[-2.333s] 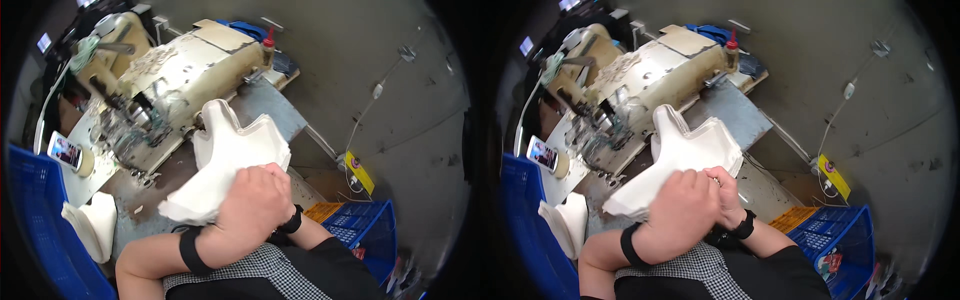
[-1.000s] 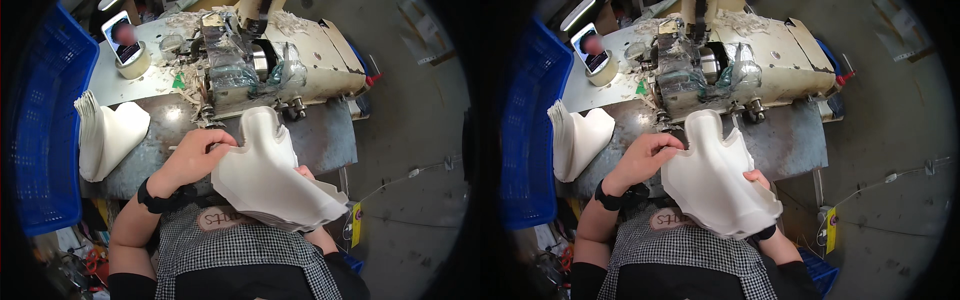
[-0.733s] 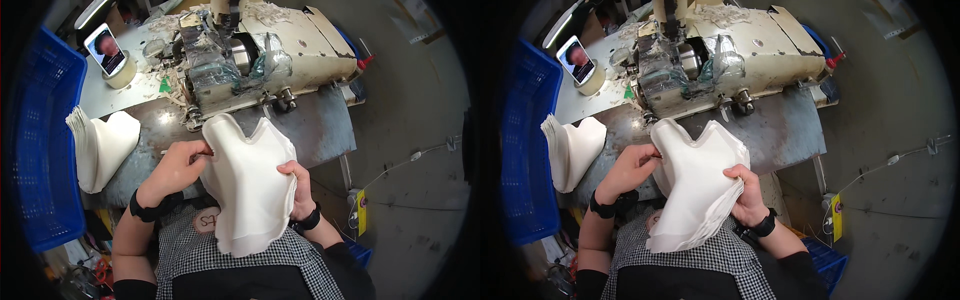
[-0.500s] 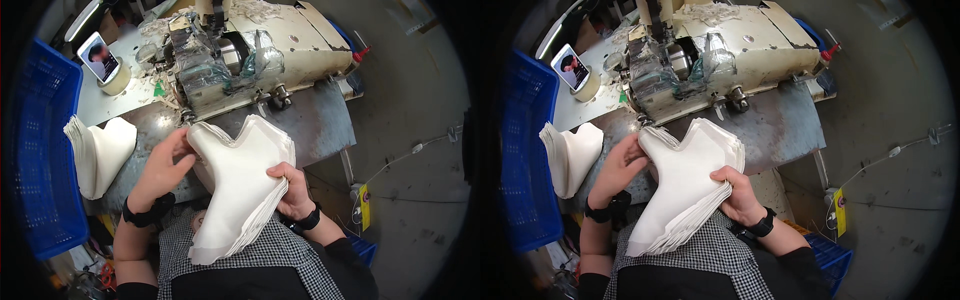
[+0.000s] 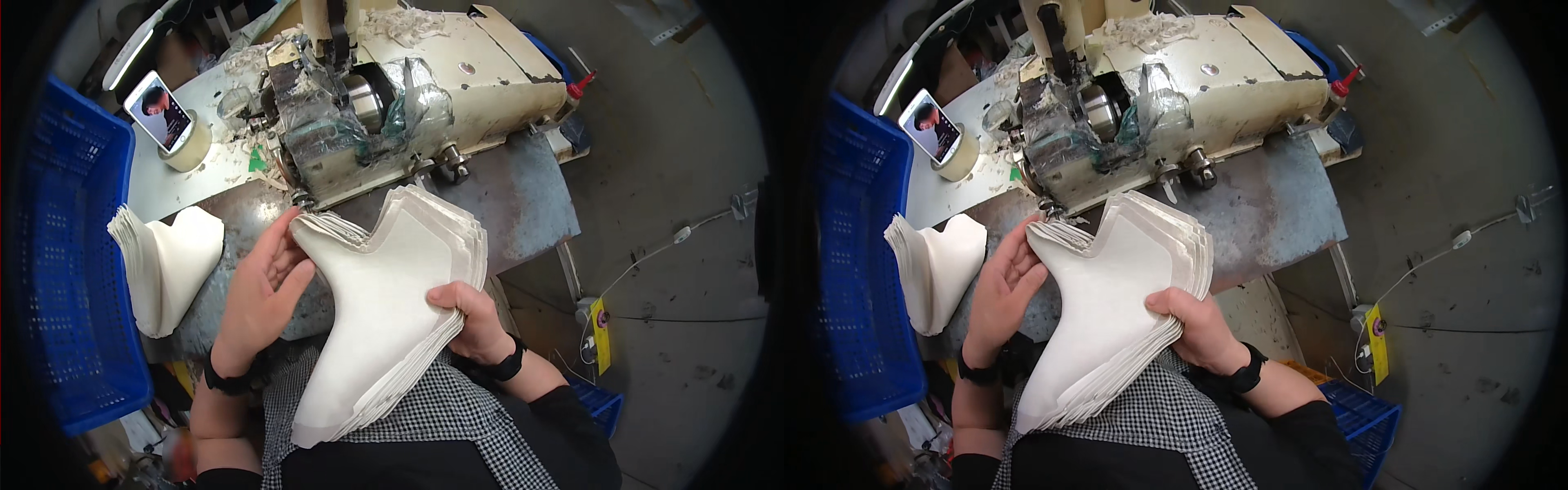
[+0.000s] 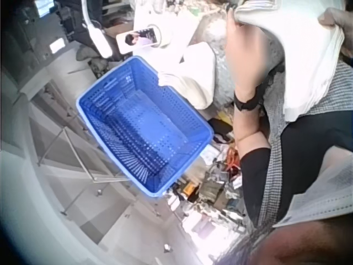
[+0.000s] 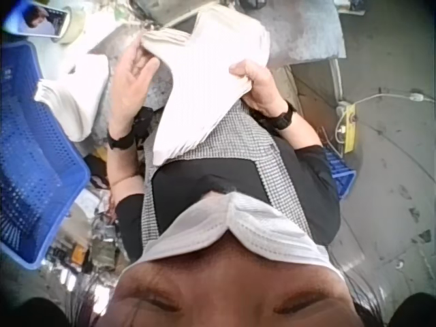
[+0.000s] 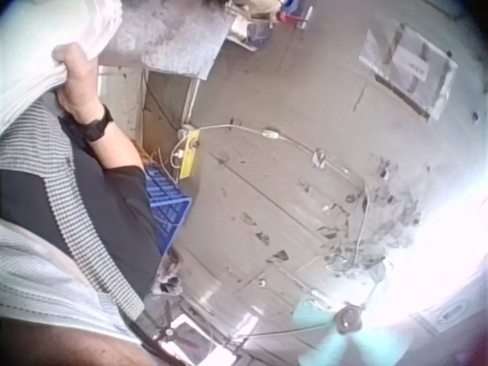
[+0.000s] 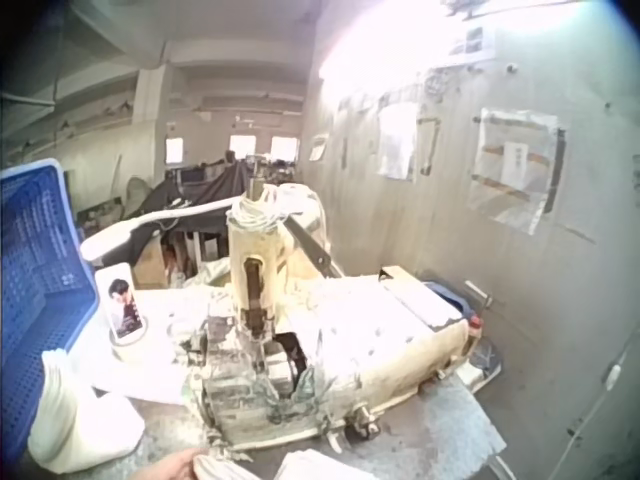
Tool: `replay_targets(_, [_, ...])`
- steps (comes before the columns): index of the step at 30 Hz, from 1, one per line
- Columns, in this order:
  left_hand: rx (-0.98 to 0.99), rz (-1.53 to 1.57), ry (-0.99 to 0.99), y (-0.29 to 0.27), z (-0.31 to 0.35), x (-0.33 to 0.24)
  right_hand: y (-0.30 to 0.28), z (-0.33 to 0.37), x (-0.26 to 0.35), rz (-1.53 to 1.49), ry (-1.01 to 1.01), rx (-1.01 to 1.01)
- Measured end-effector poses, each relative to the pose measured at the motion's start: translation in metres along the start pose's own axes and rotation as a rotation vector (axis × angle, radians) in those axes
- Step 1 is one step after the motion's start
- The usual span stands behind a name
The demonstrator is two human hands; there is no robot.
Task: The person operates a sewing machine to stitch white fabric pieces, repeatedly feeding them through the machine and stacking the finished parts. They also briefly place a stack of parts into a large sack and retrieve more pieces to continue sewing.
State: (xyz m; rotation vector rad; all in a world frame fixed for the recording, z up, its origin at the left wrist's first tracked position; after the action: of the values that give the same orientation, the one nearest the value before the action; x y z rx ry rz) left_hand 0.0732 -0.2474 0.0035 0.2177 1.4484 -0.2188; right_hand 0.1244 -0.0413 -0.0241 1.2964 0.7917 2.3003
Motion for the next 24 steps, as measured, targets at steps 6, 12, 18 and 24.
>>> replay_targets(6, [0.133, -0.141, -0.058, 0.004, 0.017, -0.024, 0.010, -0.006, 0.018, 0.259, -0.225, 0.099])
replay_targets(12, [0.341, -0.009, -0.265, 0.019, 0.033, -0.013, 0.062, -0.004, 0.035, 0.732, -0.461, 0.322])
replay_targets(18, [0.359, -0.473, 0.124, 0.010, 0.055, -0.013, 0.122, -0.003, 0.012, 1.294, -0.460, 0.666])
replay_targets(24, [-0.178, 0.023, -0.127, -0.040, 0.086, 0.031, 0.133, 0.000, -0.021, 1.267, -0.746, 0.923])
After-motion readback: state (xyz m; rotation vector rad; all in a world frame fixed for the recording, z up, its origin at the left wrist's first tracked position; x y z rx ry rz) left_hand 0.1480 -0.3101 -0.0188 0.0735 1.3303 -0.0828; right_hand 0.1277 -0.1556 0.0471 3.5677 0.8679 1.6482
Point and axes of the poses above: each hand's wrist, its own z-axis away from the middle knuckle, its own y-axis out of the palm, x = y × z, the point moved 6 cm from there along -z, towards the middle knuckle
